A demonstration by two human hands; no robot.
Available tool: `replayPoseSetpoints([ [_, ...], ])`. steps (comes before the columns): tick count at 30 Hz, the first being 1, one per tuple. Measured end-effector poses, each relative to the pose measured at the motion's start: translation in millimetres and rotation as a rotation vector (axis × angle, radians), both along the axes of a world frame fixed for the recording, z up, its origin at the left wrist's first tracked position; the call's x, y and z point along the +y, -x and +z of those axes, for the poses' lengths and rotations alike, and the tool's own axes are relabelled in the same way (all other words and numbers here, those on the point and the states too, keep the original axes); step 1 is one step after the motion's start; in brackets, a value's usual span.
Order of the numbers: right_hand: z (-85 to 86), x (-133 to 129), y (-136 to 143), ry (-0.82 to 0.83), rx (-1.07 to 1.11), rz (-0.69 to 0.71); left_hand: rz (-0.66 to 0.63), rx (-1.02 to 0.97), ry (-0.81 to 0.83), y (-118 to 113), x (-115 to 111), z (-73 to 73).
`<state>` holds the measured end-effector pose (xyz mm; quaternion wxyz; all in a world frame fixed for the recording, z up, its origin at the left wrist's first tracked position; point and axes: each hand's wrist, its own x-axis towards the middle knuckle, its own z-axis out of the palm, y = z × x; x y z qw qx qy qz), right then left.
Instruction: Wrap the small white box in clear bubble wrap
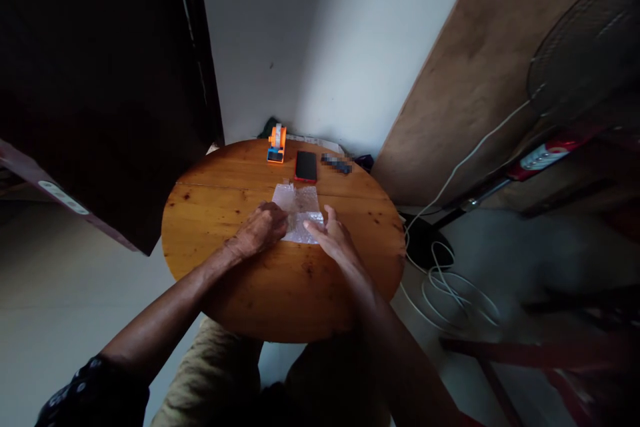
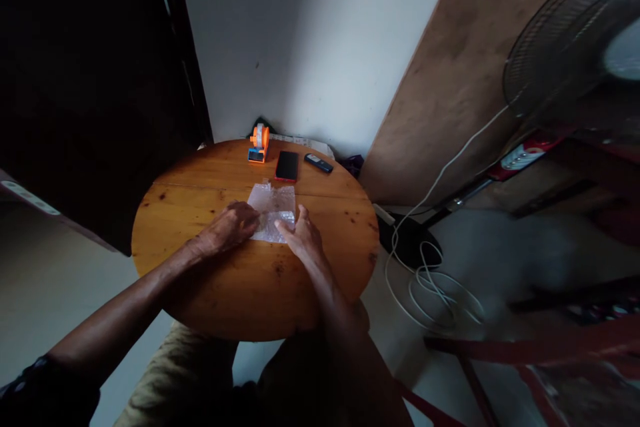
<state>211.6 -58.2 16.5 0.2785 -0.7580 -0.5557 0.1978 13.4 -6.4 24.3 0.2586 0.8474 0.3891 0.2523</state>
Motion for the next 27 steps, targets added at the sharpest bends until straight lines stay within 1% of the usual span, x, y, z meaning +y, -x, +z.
replayPoseSetpoints([
  [4, -13.1, 8, 2, -0.083, 0.169, 0.017, 0.021, 0.14, -0.112, -2, -4, -1.1],
  [6, -13.4, 9, 3, -0.121, 0.17, 0.025, 0.042, 0.192, -0.144, -3, -6, -0.3],
  [8, -8.0, 9, 7, -0.137, 0.116, 0.016, 0.047, 0.25, -0.165, -4, -9, 2.4],
  [10, 0.9, 10, 13, -0.153, 0.07, 0.013, 0.04, 0.296, -0.17, -5, -11, 6.5],
  [13, 12.5, 15, 24, -0.18, 0.081, 0.053, 0.032, 0.334, -0.171, -7, -12, 12.5],
  [16, 15.3, 22, 35, -0.185, 0.16, 0.105, 0.033, 0.335, -0.159, -8, -11, 15.0],
  [20, 11.0, 27, 42, -0.144, 0.308, 0.109, 0.033, 0.291, -0.122, -8, -8, 13.3],
  [24, 10.3, 25, 45, -0.08, 0.478, 0.103, 0.05, 0.23, -0.106, -8, -7, 8.3],
  [27, 10.9, 23, 47, -0.076, 0.536, 0.096, 0.059, 0.175, -0.115, -9, -6, 0.9],
])
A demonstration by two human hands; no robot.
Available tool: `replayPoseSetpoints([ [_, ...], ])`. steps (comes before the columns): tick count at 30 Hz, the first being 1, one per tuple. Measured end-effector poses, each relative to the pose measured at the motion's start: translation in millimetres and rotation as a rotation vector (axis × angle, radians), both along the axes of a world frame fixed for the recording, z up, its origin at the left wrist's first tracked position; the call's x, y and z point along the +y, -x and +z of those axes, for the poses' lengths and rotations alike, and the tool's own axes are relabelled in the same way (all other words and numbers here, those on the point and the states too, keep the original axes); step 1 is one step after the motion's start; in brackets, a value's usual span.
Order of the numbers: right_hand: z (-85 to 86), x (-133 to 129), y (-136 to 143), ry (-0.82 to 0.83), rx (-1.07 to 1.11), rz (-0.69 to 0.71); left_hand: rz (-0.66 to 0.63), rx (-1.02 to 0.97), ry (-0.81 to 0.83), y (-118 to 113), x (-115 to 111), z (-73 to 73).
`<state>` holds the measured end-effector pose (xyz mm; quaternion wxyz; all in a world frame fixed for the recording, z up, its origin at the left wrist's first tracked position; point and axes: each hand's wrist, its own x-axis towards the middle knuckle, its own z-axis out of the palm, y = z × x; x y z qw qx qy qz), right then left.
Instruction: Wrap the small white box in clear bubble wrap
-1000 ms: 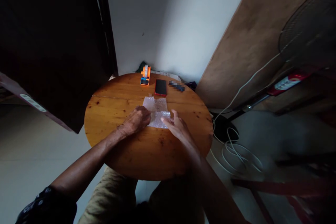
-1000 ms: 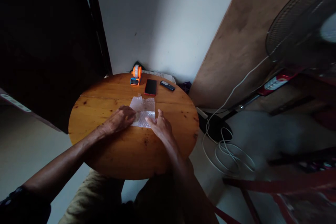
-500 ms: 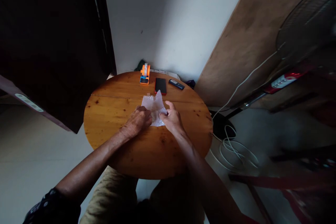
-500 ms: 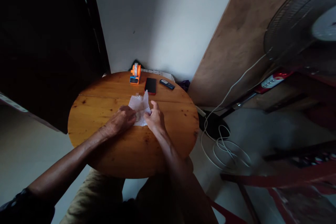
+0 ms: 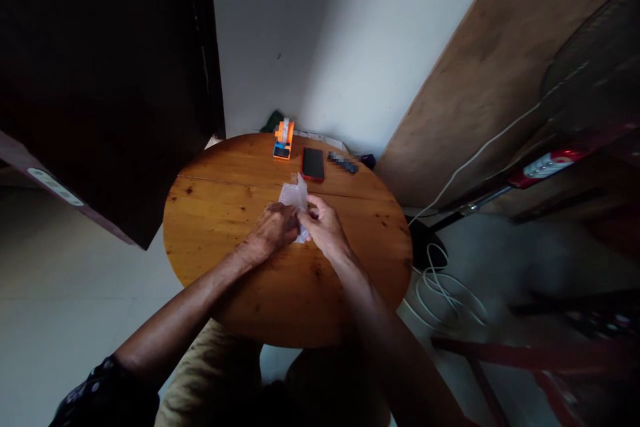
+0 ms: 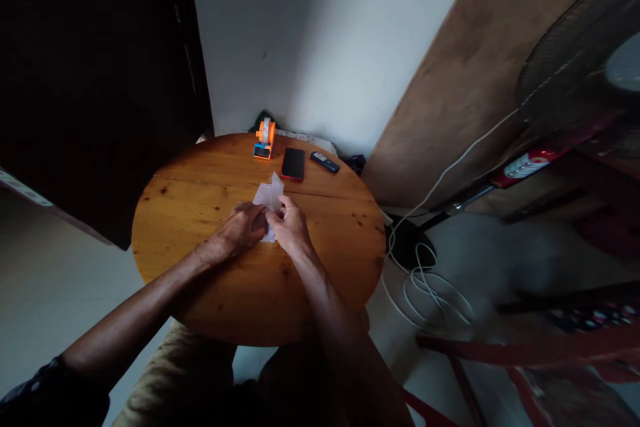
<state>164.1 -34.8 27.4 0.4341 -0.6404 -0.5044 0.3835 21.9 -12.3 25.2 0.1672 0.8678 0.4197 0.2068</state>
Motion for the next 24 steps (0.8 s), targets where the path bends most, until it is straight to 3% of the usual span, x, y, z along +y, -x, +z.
replayPoseSetpoints([
  [7, 3.0, 1, -3, -0.005, -0.153, 0.031, 0.09, -0.199, 0.034, 0, 1, -17.9],
  [11, 7.6, -4, -12, 0.005, -0.178, 0.205, 0.084, -0.292, 0.093, 5, -2, -15.1],
  [14, 6.8, -7, -13, -0.01, -0.185, 0.3, 0.092, -0.432, 0.224, 9, -2, -11.5],
  [18, 7.6, -8, -5, -0.038, -0.346, 0.306, 0.139, -0.564, 0.374, 13, 1, -10.8],
  [24, 19.5, -10, 7, -0.044, -0.646, 0.301, 0.246, -0.571, 0.292, 8, 1, -14.2],
])
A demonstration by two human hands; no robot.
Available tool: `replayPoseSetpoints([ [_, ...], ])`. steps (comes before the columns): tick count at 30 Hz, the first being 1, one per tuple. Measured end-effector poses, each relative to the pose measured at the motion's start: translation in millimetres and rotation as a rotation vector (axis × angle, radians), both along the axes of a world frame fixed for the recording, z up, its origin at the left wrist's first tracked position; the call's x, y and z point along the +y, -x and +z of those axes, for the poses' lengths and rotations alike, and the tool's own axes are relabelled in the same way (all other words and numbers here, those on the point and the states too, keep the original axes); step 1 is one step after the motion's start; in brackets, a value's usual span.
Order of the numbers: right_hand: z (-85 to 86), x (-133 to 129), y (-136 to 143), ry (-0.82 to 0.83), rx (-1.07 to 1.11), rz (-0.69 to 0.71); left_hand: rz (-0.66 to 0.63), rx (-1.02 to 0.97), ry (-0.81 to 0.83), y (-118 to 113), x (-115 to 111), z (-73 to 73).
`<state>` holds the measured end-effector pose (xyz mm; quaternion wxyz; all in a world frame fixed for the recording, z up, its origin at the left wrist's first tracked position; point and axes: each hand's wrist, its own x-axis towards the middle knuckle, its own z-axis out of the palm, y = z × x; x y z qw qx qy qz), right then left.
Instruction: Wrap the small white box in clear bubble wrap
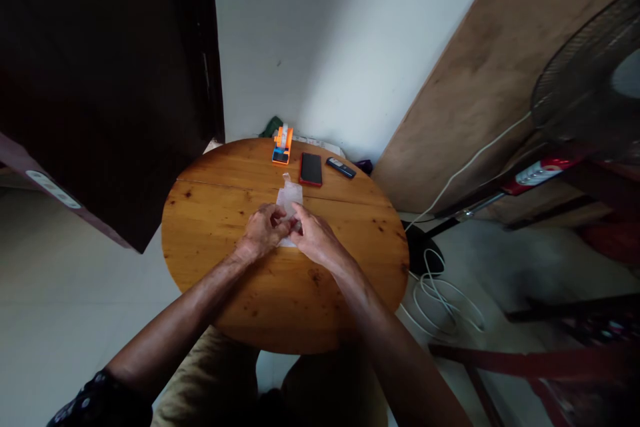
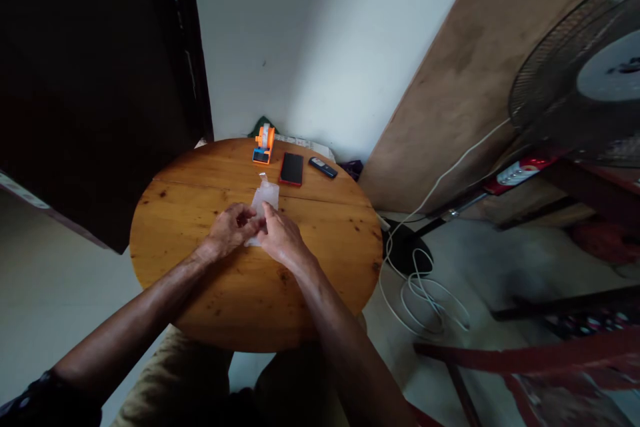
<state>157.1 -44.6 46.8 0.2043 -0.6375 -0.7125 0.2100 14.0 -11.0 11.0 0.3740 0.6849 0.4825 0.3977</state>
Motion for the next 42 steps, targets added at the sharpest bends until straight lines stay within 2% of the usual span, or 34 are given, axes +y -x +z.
replayPoseSetpoints([
  [3, -0.1, 0, -5, 0.0, 0.003, 0.051, -0.011, 0.033, -0.012, -3, -2, -0.8],
  [7, -6.4, 2, -18, 0.025, 0.157, 0.152, -0.026, 0.087, -0.076, -5, -3, -2.2],
  [12, -13.1, 8, -25, 0.072, 0.382, 0.128, -0.013, 0.141, -0.134, -5, -4, -6.7],
  [16, -16.0, 15, -33, 0.062, 0.604, 0.022, -0.037, 0.158, -0.187, -4, -3, -9.6],
  [19, -18.0, 22, -45, 0.023, 0.662, -0.17, -0.041, 0.165, -0.21, -4, -3, -10.4],
  [22, -20.6, 31, -53, 0.136, 0.656, -0.322, -0.035, 0.183, -0.214, -4, -3, -9.6],
  [24, -23.2, 38, -52, 0.21, 0.678, -0.349, -0.038, 0.193, -0.209, -4, -4, -8.7],
  [30, -34.9, 57, -31, 0.19, 0.82, -0.273, -0.035, 0.179, -0.201, -4, -5, -8.7],
  [35, -40.6, 56, -24, 0.123, 0.941, -0.193, -0.041, 0.172, -0.21, -3, -5, -9.8],
  [39, -33.9, 48, -27, 0.118, 0.834, -0.115, -0.023, 0.205, -0.215, -2, -4, -11.1],
  [42, -25.7, 40, -30, 0.09, 0.671, -0.036, -0.006, 0.254, -0.188, -2, -5, -9.0],
])
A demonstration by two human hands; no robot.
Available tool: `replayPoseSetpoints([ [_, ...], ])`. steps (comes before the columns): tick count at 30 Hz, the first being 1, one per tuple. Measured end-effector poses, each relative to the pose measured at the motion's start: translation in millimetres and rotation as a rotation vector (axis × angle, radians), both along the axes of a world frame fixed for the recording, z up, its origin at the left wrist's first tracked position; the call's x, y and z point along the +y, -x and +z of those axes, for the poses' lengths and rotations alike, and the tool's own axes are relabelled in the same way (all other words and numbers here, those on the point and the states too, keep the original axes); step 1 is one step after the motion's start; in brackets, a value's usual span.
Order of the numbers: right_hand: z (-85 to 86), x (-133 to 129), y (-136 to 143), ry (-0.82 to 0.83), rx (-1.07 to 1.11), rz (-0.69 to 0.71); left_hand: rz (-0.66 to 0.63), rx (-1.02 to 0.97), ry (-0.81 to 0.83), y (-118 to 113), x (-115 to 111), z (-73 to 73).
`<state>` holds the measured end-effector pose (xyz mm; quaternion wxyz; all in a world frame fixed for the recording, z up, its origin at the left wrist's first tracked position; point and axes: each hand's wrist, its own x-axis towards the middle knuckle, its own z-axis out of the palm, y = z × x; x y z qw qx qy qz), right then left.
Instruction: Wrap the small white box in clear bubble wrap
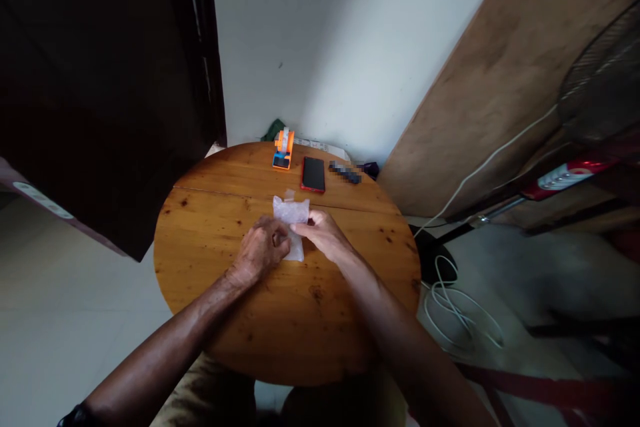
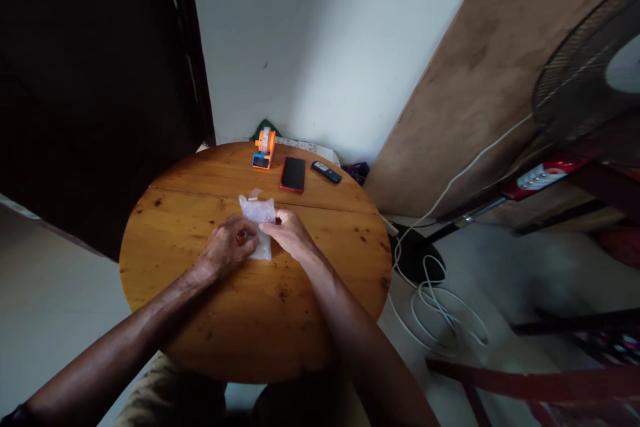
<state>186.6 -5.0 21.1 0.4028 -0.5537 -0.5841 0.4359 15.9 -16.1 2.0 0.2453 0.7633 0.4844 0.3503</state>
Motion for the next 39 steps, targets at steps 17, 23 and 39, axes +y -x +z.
replayPoseSetpoints([
  [17, -19.5, -58, -10, -0.562, -0.526, 0.204, -0.251, -0.191, 0.159, 12, 6, 2.9],
  [23, -15.2, -39, -4, -0.493, -0.385, 0.098, -0.375, -0.234, 0.324, 27, 5, 21.3],
  [39, -9.2, -15, -9, -0.024, -0.049, 0.034, -0.318, -0.654, 0.681, 12, 13, 0.6],
])
